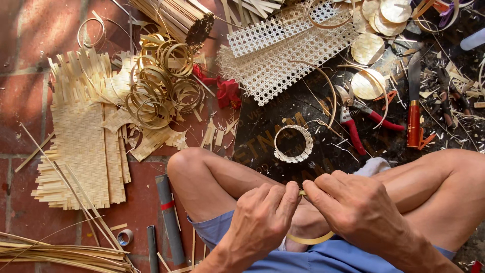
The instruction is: The person sits on the floor weaving and assembling bamboo lampshade covers. They fit woven bamboo mesh around a circular rim, press and tuck the strips to secure them, use pliers to trim and crimp the bamboo strips, and set finished covers aside before picking up new strips to work.
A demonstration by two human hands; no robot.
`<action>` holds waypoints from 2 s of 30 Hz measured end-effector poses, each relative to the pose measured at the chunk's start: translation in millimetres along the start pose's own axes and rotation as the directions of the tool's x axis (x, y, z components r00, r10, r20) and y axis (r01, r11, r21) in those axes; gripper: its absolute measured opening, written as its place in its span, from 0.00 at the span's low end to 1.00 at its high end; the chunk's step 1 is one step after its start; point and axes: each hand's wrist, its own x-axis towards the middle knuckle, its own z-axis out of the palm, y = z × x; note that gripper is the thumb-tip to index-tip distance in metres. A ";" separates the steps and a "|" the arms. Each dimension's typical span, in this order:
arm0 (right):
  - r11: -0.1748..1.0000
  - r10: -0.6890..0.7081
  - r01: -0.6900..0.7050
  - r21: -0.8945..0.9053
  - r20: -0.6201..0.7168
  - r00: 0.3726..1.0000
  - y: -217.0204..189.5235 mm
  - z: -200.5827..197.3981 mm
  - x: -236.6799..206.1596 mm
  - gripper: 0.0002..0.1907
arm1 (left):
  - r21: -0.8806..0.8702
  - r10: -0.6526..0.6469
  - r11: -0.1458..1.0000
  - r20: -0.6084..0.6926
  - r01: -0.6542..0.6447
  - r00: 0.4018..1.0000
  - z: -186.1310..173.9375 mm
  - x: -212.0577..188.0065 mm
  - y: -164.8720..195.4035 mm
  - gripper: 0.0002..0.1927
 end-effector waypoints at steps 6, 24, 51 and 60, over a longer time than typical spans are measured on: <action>0.999 -0.018 0.019 -0.034 0.022 1.000 0.5 7.3 -3.5 0.20 | -0.019 0.029 0.999 0.036 -0.028 0.999 3.2 -0.6 -5.1 0.22; -0.201 0.387 -0.546 0.814 0.577 0.719 32.0 64.2 -57.3 0.18 | 0.053 0.161 0.987 -0.135 -0.155 0.978 3.8 -0.3 -39.6 0.19; -0.541 0.585 0.068 0.838 0.317 0.747 34.2 122.8 -74.0 0.21 | -0.753 -0.377 -0.624 0.523 0.208 0.765 75.9 -27.5 -45.3 0.16; -0.554 0.552 0.086 0.828 0.289 0.782 42.5 129.7 -76.5 0.21 | -0.683 -0.327 -0.727 0.438 0.074 0.838 106.4 -39.1 -42.0 0.16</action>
